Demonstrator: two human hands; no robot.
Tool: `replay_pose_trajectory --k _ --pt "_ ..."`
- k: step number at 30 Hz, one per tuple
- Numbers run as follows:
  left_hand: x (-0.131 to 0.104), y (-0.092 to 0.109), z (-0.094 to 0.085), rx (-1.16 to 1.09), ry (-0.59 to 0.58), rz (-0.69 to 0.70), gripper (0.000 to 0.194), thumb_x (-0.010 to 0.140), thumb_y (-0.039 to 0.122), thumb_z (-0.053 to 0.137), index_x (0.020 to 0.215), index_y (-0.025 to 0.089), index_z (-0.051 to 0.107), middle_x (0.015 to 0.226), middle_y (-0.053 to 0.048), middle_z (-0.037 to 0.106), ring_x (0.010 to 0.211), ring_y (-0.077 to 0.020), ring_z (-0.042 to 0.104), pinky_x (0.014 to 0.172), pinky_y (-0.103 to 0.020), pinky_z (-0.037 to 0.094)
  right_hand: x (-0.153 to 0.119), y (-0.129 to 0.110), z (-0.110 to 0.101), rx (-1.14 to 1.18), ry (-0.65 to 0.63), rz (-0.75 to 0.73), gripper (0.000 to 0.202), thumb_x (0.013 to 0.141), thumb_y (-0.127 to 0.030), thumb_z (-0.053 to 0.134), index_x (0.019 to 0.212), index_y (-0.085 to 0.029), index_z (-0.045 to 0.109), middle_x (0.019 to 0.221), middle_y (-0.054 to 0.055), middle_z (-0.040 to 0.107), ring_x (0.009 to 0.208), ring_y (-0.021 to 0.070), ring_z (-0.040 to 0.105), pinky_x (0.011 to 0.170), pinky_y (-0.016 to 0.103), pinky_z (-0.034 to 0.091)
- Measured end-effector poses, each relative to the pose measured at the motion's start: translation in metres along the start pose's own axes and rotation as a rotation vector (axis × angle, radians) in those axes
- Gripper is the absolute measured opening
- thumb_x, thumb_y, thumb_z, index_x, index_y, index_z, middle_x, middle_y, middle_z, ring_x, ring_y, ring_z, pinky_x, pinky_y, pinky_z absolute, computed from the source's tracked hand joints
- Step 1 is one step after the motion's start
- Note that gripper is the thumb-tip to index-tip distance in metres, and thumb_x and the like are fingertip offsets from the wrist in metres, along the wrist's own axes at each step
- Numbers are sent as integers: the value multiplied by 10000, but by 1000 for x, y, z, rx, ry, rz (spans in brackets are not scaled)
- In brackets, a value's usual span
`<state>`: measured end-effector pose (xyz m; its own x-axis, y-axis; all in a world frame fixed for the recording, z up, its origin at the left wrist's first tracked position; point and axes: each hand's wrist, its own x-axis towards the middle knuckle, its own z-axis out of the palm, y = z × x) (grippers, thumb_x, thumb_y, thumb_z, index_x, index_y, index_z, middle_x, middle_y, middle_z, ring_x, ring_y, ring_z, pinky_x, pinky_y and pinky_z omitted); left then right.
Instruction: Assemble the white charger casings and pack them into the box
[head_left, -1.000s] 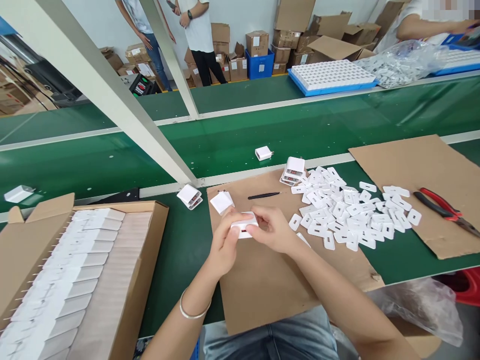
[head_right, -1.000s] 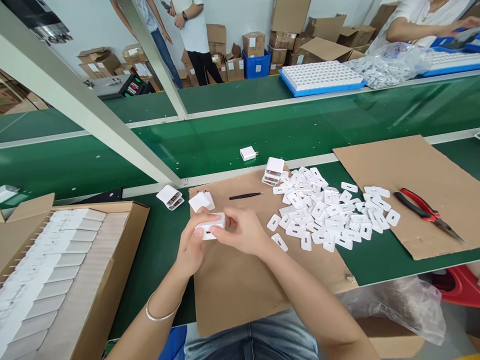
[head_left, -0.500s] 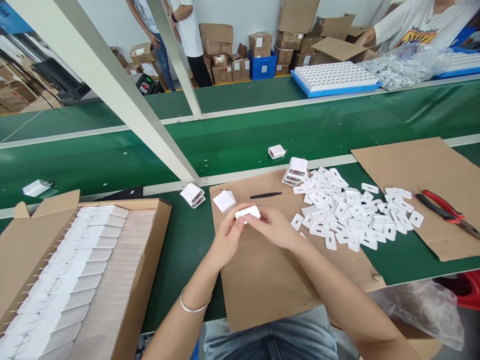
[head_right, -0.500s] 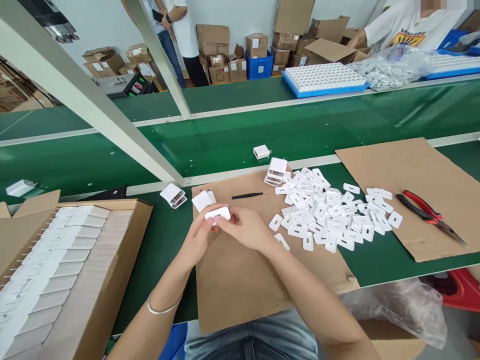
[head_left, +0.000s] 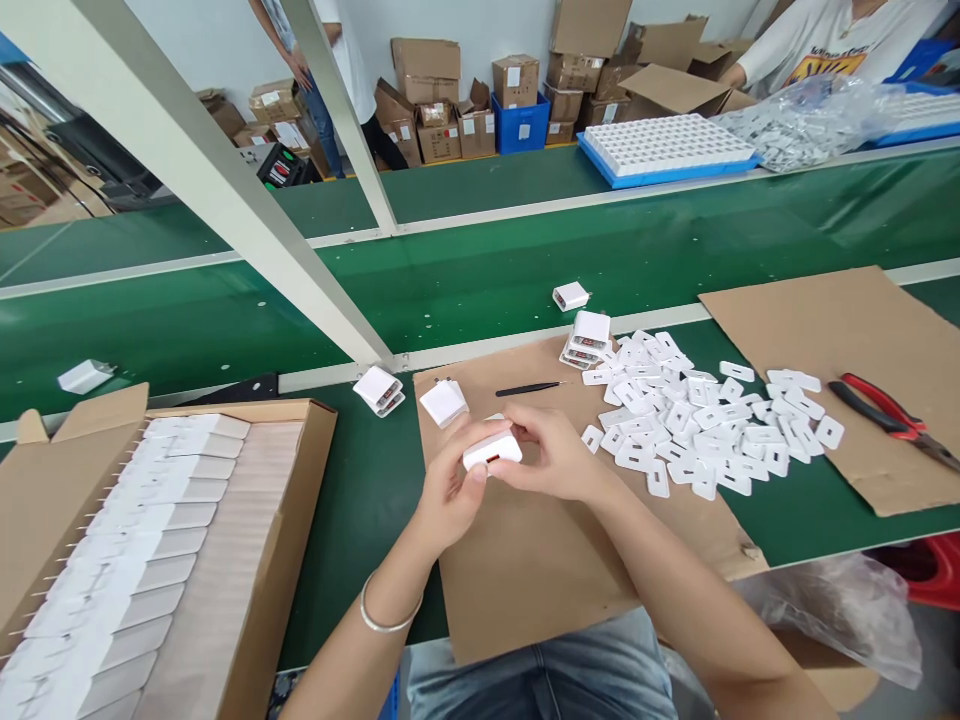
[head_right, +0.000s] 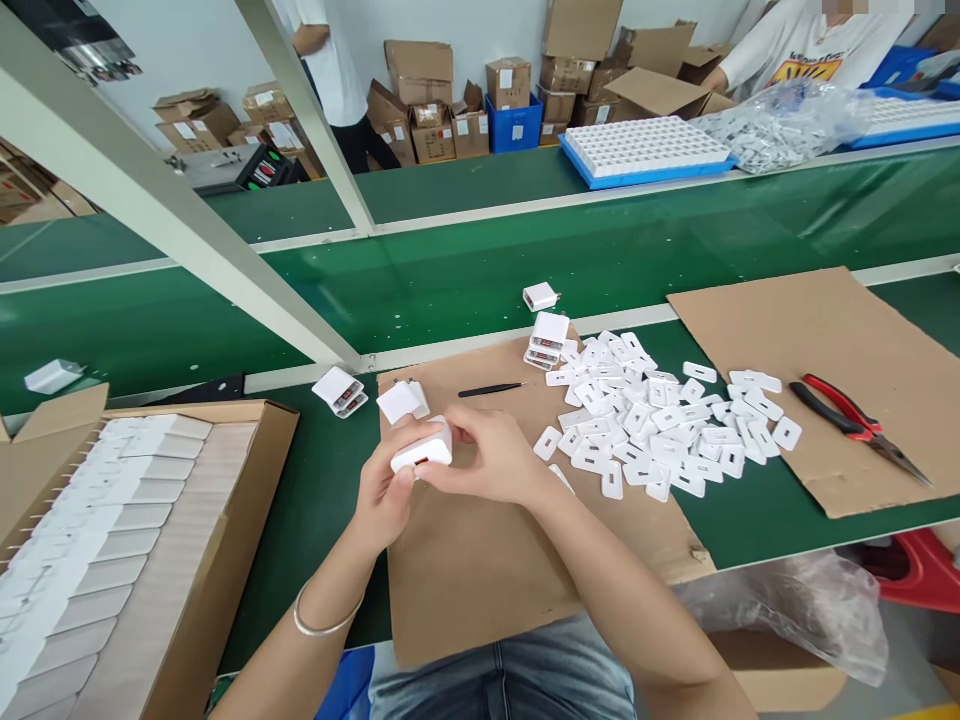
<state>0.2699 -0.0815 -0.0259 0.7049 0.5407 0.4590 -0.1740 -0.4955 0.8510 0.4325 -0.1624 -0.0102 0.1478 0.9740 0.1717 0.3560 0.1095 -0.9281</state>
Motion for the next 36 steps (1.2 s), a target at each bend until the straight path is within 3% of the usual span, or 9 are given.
replay_pose_trajectory --k 4,10,13,15,19,21,25,29,36 --pt "-1 -1 -1 180 5 116 385 1026 457 436 1304 275 630 830 -37 521 770 -190 470 704 -319 416 1 4 -4 24 -13 -118 396 866 -499 646 759 -214 392 700 -50 431 632 113 382 579 264 266" --pt "5 5 -4 375 -145 -87 483 994 348 488 1462 265 401 1272 -106 591 1055 -242 578 923 -393 456 3 13 -6 -108 5 -37 288 926 -456 569 822 -215 451 719 -40 490 628 128 432 597 275 313" --pt "9 1 -8 619 -140 -136 495 937 302 578 1404 245 426 1303 -99 612 1147 -273 581 1008 -435 406 6 15 -6 -283 12 -37 223 945 -433 547 999 -219 515 856 1 608 718 171 537 642 301 371" --pt "11 -5 -13 763 -62 -140 494 938 324 589 1398 225 439 1266 -110 632 1152 -296 585 1004 -452 391 10 20 -10 -400 142 -82 264 953 -431 542 1109 -218 527 977 50 630 865 221 581 736 345 435" --pt "13 -21 -24 946 93 -202 499 978 379 538 1425 178 446 1249 -157 626 1158 -340 564 959 -472 403 18 44 -33 -603 755 -33 378 899 -393 601 1219 -209 519 1088 113 563 1064 299 538 939 477 463" --pt "15 -27 -29 969 112 -248 492 985 384 522 1430 185 451 1299 -160 609 1200 -357 537 966 -493 403 22 59 -48 -654 916 43 560 845 -374 658 1346 -214 467 1199 139 506 1159 323 499 997 517 453" --pt "16 -33 -33 880 123 -302 497 980 325 497 1454 194 426 1369 -166 558 1262 -355 508 1009 -522 408 31 83 -64 -645 818 221 747 826 -392 697 1478 -238 367 1351 174 414 1222 344 495 990 515 489" --pt "16 -38 -37 710 132 -326 546 941 293 542 1458 175 414 1322 -172 557 1184 -322 556 960 -480 477 38 93 -62 -628 690 341 656 920 -391 583 1497 -209 329 1411 201 433 1231 355 524 921 479 525" --pt "14 -34 -31 709 258 -225 648 874 254 613 1470 190 368 1393 -185 443 1335 -348 433 1081 -551 406 29 76 -64 -578 669 123 578 930 -370 614 1447 -207 414 1398 159 548 1271 311 525 1049 453 450"
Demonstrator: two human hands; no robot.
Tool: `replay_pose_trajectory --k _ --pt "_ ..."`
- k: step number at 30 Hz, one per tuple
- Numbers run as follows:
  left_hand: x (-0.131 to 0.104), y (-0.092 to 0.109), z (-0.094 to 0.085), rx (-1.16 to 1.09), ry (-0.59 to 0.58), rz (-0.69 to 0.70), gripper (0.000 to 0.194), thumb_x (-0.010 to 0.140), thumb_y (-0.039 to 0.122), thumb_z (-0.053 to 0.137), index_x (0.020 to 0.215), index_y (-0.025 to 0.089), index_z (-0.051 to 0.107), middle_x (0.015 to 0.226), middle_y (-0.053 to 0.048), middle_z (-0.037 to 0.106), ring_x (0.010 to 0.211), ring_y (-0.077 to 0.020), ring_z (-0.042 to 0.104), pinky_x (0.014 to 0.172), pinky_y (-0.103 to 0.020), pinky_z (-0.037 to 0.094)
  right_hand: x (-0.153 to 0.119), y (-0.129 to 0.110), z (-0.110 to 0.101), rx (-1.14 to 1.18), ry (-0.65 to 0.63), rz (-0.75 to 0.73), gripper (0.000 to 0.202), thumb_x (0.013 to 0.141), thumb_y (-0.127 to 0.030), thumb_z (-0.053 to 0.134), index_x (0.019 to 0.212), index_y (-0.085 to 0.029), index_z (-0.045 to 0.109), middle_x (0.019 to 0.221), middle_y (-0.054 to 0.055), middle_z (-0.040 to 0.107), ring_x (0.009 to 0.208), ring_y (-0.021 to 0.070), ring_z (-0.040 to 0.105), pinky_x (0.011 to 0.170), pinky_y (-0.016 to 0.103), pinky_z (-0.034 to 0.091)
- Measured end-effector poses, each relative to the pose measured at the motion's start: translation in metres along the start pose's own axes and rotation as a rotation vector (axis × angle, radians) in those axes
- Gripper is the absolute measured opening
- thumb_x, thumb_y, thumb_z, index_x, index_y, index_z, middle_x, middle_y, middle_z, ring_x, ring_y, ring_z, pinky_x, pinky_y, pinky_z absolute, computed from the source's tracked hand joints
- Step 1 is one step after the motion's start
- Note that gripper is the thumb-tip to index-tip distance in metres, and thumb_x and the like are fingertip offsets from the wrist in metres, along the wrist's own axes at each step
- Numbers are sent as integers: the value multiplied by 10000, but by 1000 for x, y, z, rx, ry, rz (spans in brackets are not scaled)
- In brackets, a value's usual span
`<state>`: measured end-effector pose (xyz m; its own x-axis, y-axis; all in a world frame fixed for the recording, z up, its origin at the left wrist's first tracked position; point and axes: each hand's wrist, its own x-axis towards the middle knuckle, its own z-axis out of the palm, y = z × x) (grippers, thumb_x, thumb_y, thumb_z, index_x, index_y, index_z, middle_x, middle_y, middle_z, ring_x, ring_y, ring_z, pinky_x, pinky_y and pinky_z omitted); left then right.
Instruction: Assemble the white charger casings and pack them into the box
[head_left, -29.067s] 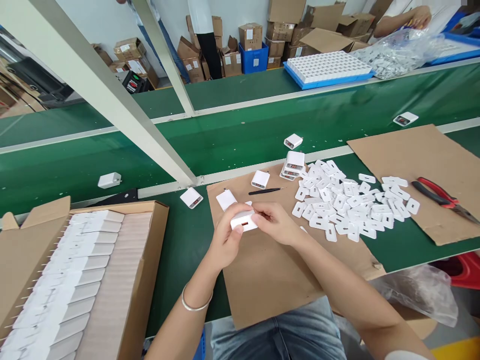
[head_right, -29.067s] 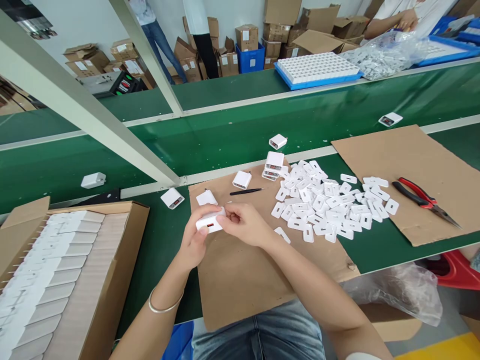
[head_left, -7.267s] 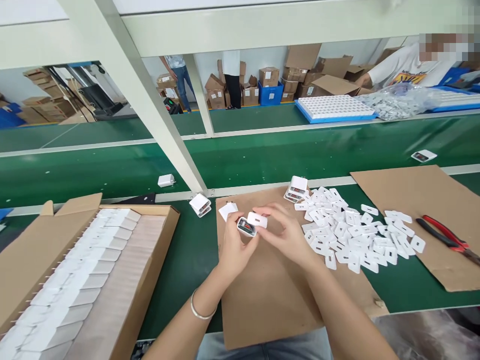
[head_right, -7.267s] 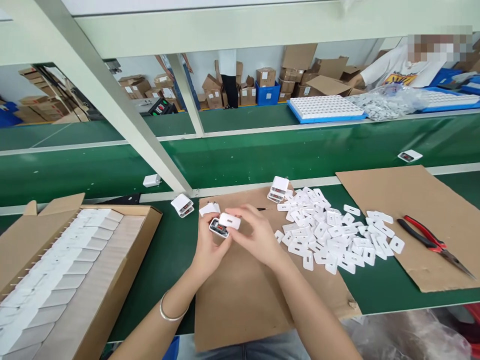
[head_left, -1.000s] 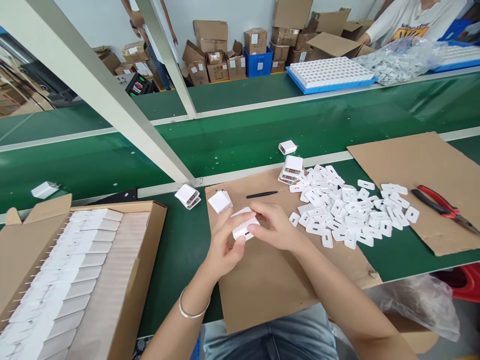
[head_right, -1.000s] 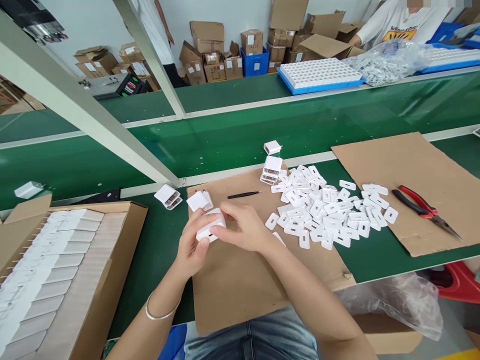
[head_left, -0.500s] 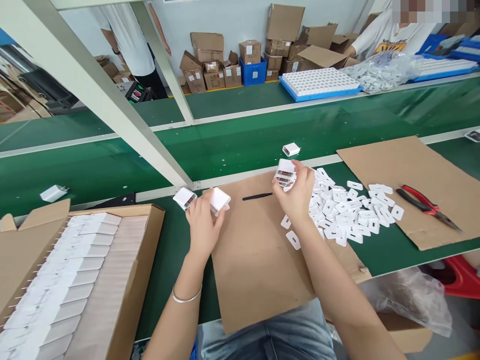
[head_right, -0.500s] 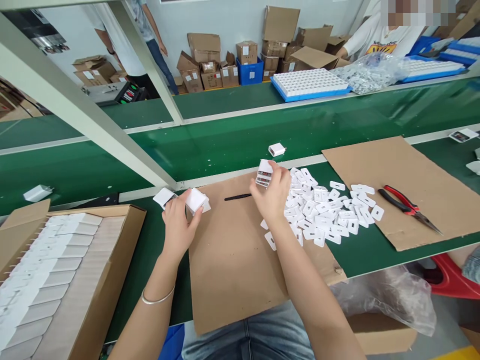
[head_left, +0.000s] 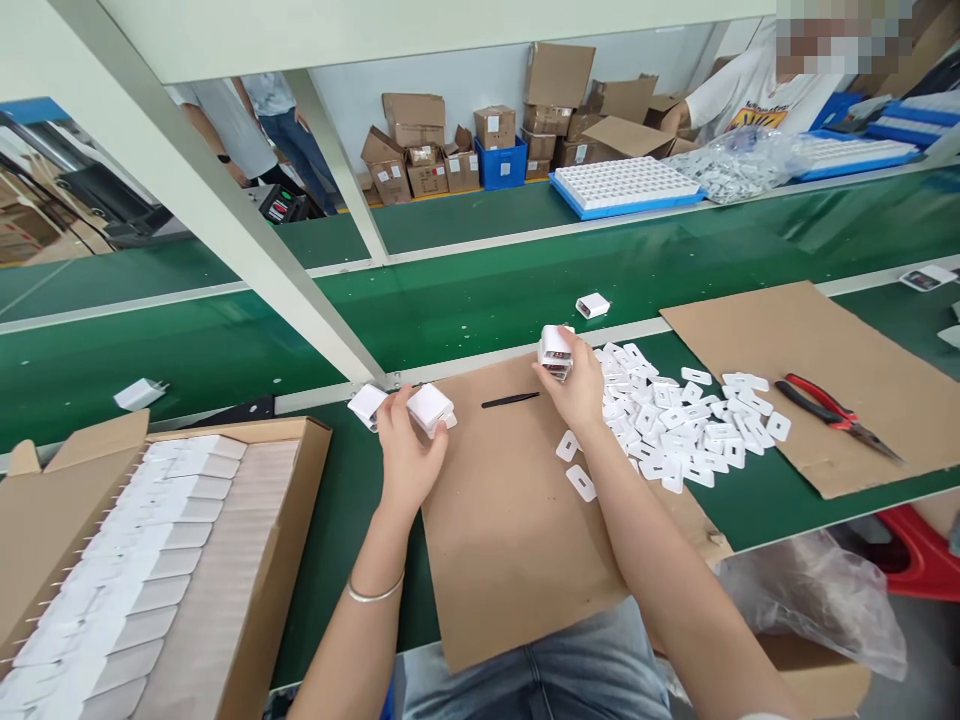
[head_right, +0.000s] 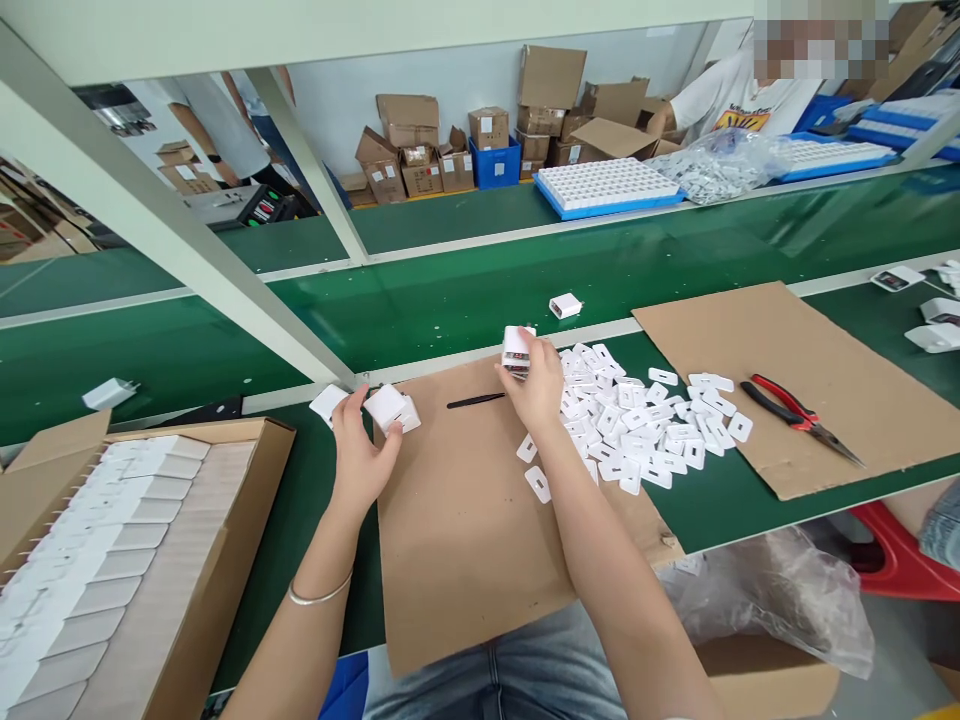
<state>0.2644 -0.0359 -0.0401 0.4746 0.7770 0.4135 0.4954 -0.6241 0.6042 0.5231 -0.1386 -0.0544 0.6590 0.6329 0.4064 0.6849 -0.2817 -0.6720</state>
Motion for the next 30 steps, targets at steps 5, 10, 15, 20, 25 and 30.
replay_pose_trajectory --k 5,10,15,20,25,30 --pt "-10 15 2 -26 206 150 560 813 184 614 1351 197 455 1318 -161 485 1290 -332 441 1036 -510 433 -24 -38 -10 110 -395 -293 578 870 -323 706 1398 -270 478 1367 98 600 1234 301 564 1041 453 428" --pt "-16 24 6 -107 -55 306 578 756 104 549 1319 197 456 1226 -130 534 1155 -292 530 978 -467 469 -44 -59 -4 137 -714 -384 592 797 -238 751 1337 -263 510 1339 91 616 1218 297 573 1009 464 432" --pt "-22 33 12 -18 -215 436 652 707 69 522 1340 215 462 1302 -132 522 1253 -329 482 1064 -515 409 -34 -46 -27 266 -849 -287 631 773 -265 759 1355 -285 515 1321 60 612 1208 278 569 962 414 481" --pt "-27 39 16 33 -236 456 628 741 80 533 1349 222 471 1318 -134 546 1277 -349 494 1064 -529 415 -13 -7 -46 77 -474 0 396 834 -124 561 1212 -234 599 1266 83 611 1154 265 580 930 389 481" --pt "-32 44 24 88 -385 418 766 785 43 493 1513 196 312 1543 -140 427 1484 -353 332 1166 -557 357 -1 25 -37 -299 -413 135 304 791 -70 588 1068 -183 644 1148 115 616 974 265 591 783 346 442" --pt "-33 40 28 147 -426 403 661 879 136 556 1500 203 340 1591 -135 374 1475 -377 328 1149 -581 386 -3 26 -32 -283 -490 159 207 796 -66 577 950 -194 631 866 37 628 754 186 576 638 287 359"
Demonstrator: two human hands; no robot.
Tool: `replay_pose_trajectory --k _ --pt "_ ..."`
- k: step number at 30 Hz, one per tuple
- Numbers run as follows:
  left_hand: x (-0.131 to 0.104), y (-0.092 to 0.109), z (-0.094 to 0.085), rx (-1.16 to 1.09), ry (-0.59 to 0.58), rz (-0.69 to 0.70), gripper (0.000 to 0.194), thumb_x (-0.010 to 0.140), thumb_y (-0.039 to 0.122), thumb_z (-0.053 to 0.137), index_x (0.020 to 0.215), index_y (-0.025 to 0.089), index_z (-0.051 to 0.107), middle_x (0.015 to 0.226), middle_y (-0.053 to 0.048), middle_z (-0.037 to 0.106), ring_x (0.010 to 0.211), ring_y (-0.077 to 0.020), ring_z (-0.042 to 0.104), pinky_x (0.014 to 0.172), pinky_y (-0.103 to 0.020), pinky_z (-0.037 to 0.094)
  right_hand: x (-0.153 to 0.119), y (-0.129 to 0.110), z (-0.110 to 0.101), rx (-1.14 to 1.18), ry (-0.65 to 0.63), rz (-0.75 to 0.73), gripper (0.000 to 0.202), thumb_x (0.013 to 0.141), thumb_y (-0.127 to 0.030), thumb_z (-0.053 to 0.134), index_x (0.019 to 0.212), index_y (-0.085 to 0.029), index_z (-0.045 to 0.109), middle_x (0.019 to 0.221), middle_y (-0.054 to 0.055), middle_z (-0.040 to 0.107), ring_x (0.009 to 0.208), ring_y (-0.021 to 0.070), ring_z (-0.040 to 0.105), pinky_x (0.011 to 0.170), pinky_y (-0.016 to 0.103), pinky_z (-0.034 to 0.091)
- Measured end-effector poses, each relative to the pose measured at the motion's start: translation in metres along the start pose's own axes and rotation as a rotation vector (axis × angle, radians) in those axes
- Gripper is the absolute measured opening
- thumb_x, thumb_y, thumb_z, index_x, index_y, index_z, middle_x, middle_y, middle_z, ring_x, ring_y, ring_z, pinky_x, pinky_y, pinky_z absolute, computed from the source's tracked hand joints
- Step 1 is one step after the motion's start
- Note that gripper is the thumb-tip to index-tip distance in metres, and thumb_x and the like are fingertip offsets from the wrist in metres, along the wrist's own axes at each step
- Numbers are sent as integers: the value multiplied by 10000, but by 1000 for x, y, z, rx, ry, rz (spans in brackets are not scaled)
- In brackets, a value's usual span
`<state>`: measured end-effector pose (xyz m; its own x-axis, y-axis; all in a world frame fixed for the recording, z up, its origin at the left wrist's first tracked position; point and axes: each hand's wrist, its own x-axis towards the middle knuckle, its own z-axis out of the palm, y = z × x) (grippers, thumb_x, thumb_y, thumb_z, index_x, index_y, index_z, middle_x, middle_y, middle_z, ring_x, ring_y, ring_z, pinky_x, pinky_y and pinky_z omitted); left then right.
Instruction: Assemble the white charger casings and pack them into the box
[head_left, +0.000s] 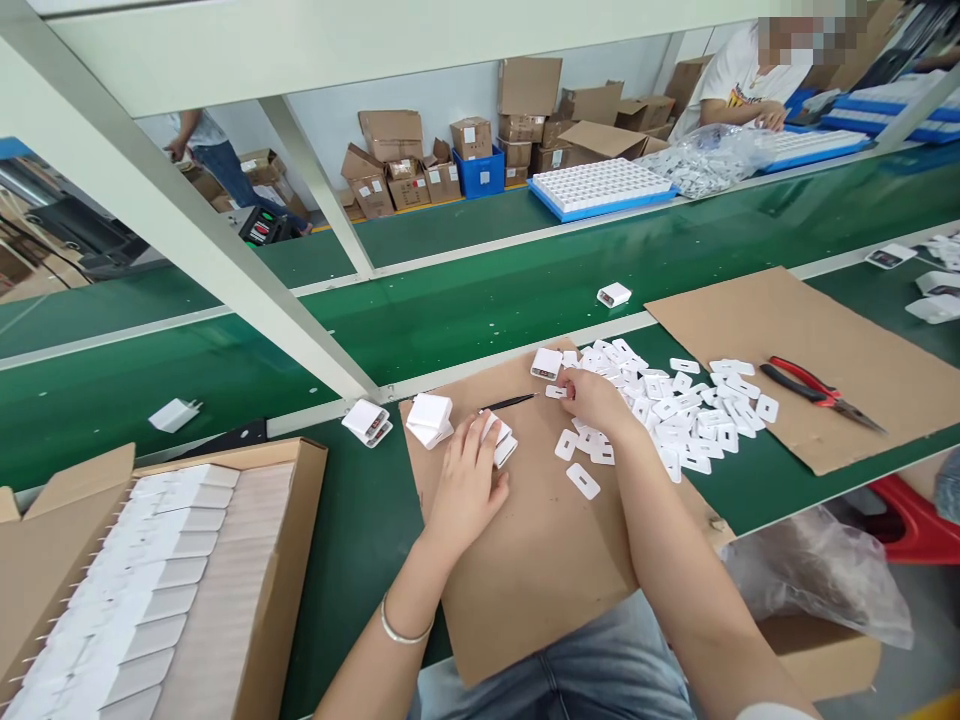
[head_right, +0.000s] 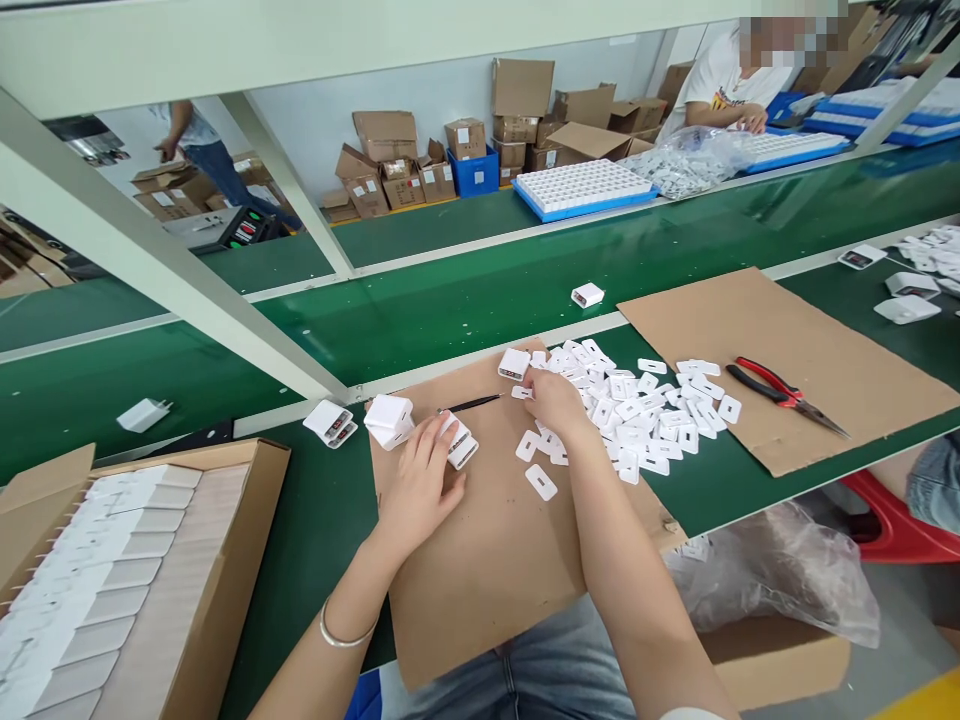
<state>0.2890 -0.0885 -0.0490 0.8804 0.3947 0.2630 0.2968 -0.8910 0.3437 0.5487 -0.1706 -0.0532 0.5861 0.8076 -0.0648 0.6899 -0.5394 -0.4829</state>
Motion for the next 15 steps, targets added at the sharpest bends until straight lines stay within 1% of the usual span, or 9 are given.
replay_pose_trajectory --k 2,5,7,10,13,15 --pt "0 -2 0 -4 14 -12 553 897 158 578 1425 201 418 1565 -137 398 1404 -371 406 1113 -569 427 -2 -2 0 2 -7 -12 171 802 -72 568 911 -193 621 835 32 620 748 182 567 631 283 346" --pt "0 -5 0 -6 31 -28 437 921 146 563 1344 215 480 1538 -124 423 1307 -355 479 1046 -548 477 -3 -3 -1 0 2 -21 103 819 -112 580 879 -191 607 932 56 623 764 179 561 627 284 343" --pt "-1 -6 -2 -10 28 -20 420 936 149 554 1343 228 486 1518 -114 450 1263 -344 501 1017 -530 492 -3 -2 -1 -1 2 -21 101 809 -131 604 887 -196 601 976 58 625 751 172 560 610 284 339" --pt "-1 -6 -5 -49 40 -17 404 950 210 584 1343 236 494 1467 -121 494 1221 -327 515 996 -508 496 -3 0 -1 19 -17 -10 179 781 -136 630 940 -211 595 984 42 639 730 164 567 587 281 325" --pt "-2 -1 -8 -171 67 -41 385 958 274 597 1331 241 506 1374 -129 529 1211 -306 526 991 -475 492 -4 0 -2 35 -38 -1 151 793 -155 626 927 -214 586 960 33 648 729 164 572 588 277 316" --pt "-3 4 -10 -294 66 -59 376 969 281 574 1336 244 501 1322 -128 541 1218 -291 532 1007 -459 479 -4 -1 -3 35 -44 -6 103 802 -167 617 888 -210 581 933 31 650 726 164 569 591 277 313"
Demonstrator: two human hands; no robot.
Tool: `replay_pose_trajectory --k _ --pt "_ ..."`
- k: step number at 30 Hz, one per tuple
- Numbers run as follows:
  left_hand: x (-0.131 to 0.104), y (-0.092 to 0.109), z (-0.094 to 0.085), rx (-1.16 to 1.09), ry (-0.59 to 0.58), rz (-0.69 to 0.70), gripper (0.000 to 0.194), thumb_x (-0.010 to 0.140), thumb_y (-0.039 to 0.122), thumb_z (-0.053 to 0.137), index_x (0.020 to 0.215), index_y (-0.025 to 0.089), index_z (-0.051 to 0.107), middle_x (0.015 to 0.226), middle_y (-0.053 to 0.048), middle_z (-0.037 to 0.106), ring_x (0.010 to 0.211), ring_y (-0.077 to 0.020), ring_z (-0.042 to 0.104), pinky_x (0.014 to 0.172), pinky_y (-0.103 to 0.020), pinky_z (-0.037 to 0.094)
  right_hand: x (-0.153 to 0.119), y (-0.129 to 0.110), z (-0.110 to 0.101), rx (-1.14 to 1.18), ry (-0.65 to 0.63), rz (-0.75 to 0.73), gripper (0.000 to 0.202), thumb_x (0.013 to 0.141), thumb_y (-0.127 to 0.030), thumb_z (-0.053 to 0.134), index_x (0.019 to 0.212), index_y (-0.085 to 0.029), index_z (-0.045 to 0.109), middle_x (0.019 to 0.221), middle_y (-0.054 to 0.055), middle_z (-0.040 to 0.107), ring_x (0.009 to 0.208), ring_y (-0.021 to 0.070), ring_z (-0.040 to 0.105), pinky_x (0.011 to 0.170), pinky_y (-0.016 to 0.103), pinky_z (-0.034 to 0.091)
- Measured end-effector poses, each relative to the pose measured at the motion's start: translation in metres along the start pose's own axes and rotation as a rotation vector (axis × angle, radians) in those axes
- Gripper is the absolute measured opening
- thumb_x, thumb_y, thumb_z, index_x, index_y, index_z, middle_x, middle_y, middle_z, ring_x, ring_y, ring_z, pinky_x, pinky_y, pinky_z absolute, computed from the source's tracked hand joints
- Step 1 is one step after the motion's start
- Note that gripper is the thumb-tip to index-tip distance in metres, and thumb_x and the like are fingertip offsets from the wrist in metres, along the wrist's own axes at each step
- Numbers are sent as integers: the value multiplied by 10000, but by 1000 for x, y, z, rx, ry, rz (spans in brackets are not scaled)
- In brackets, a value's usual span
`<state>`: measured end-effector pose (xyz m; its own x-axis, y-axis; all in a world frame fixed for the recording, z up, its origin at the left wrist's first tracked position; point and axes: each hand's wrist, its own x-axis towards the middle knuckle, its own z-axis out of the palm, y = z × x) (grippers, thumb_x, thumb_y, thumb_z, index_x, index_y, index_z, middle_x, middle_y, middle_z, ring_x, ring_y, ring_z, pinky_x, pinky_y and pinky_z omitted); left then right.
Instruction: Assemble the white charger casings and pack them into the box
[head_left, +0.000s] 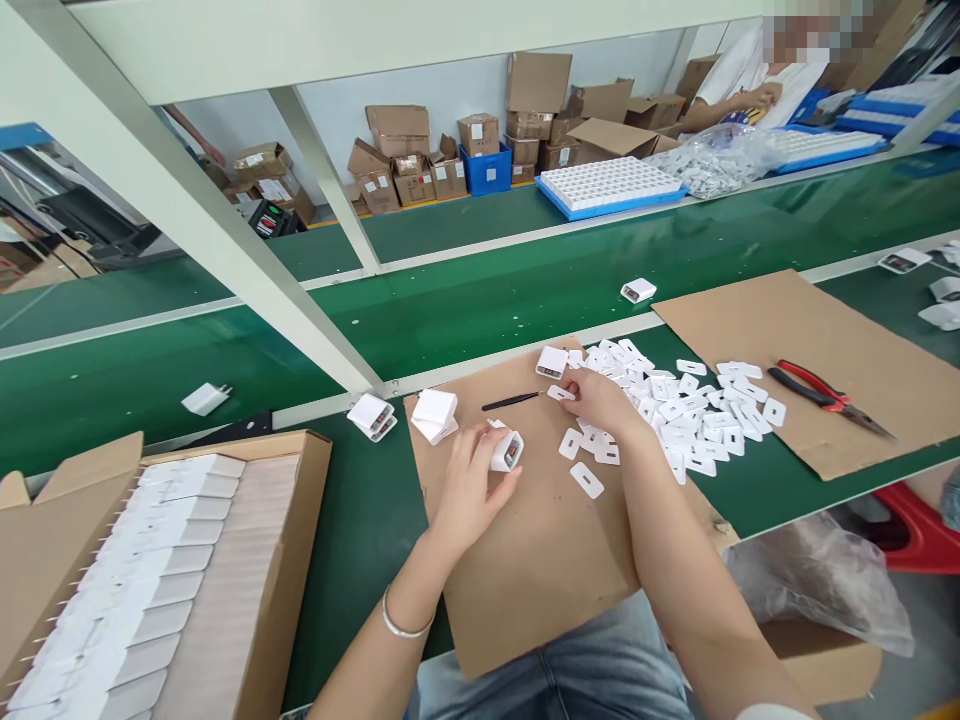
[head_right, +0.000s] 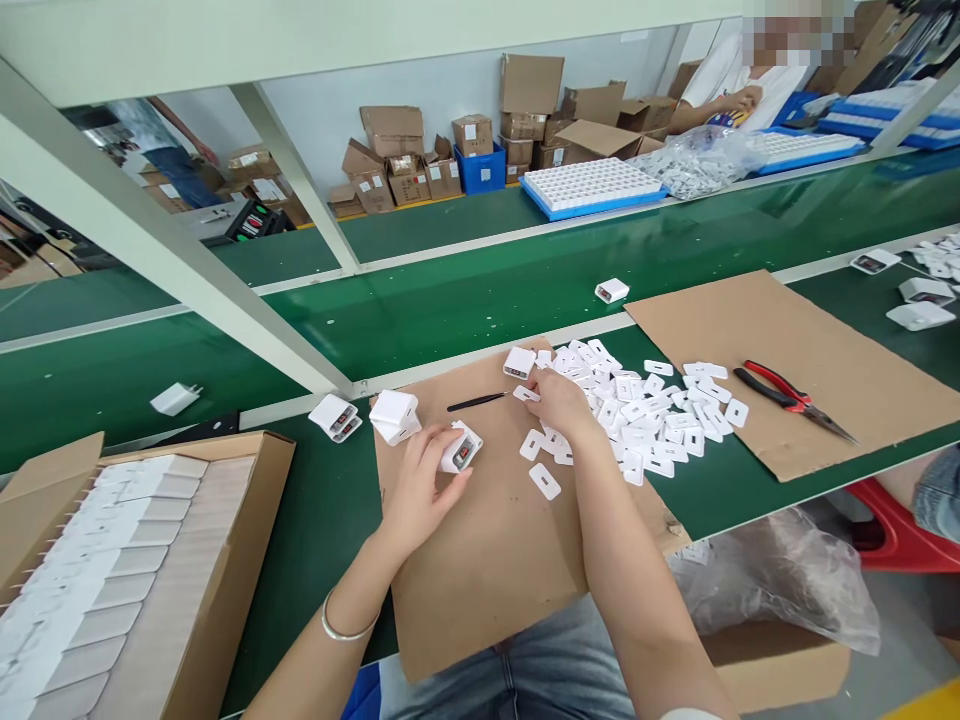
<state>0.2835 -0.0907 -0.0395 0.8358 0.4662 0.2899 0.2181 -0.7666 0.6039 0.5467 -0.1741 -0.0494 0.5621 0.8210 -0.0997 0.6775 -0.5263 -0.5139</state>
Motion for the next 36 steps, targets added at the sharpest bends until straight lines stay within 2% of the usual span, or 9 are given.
replay_pose_trajectory --k 3,6,10,12,15,20,28,33,36 --pt "-5 5 2 -223 -14 -58 327 1006 305 496 1329 251 500 1264 -115 582 1162 -262 573 992 -430 480 -2 -4 -4 15 -16 12 50 835 -173 557 848 -209 588 829 28 642 695 174 556 588 287 310" --pt "-11 5 4 -448 -4 -166 306 1045 380 410 1302 250 513 1231 -99 619 1075 -236 615 918 -384 504 -4 -7 -6 28 -29 38 133 879 -174 483 852 -210 607 779 37 635 685 191 556 589 299 315" --pt "-13 0 6 -604 -6 -288 367 1046 483 372 1265 237 534 1230 -99 624 1043 -234 621 860 -359 513 -4 -5 -3 5 -8 20 169 825 -184 585 990 -211 610 997 65 657 750 192 586 604 297 338" --pt "-12 -1 6 -661 0 -278 403 1029 527 388 1240 227 553 1215 -101 624 1024 -237 622 858 -361 512 -3 -2 0 -20 -2 -3 220 777 -139 615 985 -209 601 1053 67 646 773 185 591 605 291 340" --pt "-10 0 5 -743 33 -212 419 1012 540 418 1218 213 580 1207 -105 630 1025 -239 623 884 -365 504 -3 -1 1 -46 -1 -10 199 748 -93 596 912 -204 580 977 53 648 736 170 573 583 285 320" --pt "-11 2 7 -804 74 -106 407 1011 521 438 1243 216 573 1216 -108 629 1030 -232 613 864 -343 504 -9 -12 -8 47 -24 -3 182 737 -170 638 904 -203 575 873 27 650 688 167 550 572 282 332" --pt "-12 2 1 -770 99 -23 400 997 514 457 1256 232 575 1242 -109 586 1177 -284 551 929 -378 477 -33 -52 -19 633 -104 -405 206 831 -224 625 1034 -234 650 922 10 578 689 136 490 621 278 420" --pt "-11 0 3 -793 111 -96 447 980 568 463 1247 224 565 1198 -103 587 1057 -268 574 892 -378 466 -48 -71 -20 776 -213 -568 258 850 -197 683 1103 -249 681 949 19 555 740 138 500 669 286 445" --pt "-10 -2 5 -790 141 -179 468 993 596 400 1230 224 556 1149 -92 602 1027 -266 566 889 -382 452 -53 -75 -16 765 -297 -597 282 869 -233 716 1148 -270 700 1048 38 564 731 125 512 694 294 474"
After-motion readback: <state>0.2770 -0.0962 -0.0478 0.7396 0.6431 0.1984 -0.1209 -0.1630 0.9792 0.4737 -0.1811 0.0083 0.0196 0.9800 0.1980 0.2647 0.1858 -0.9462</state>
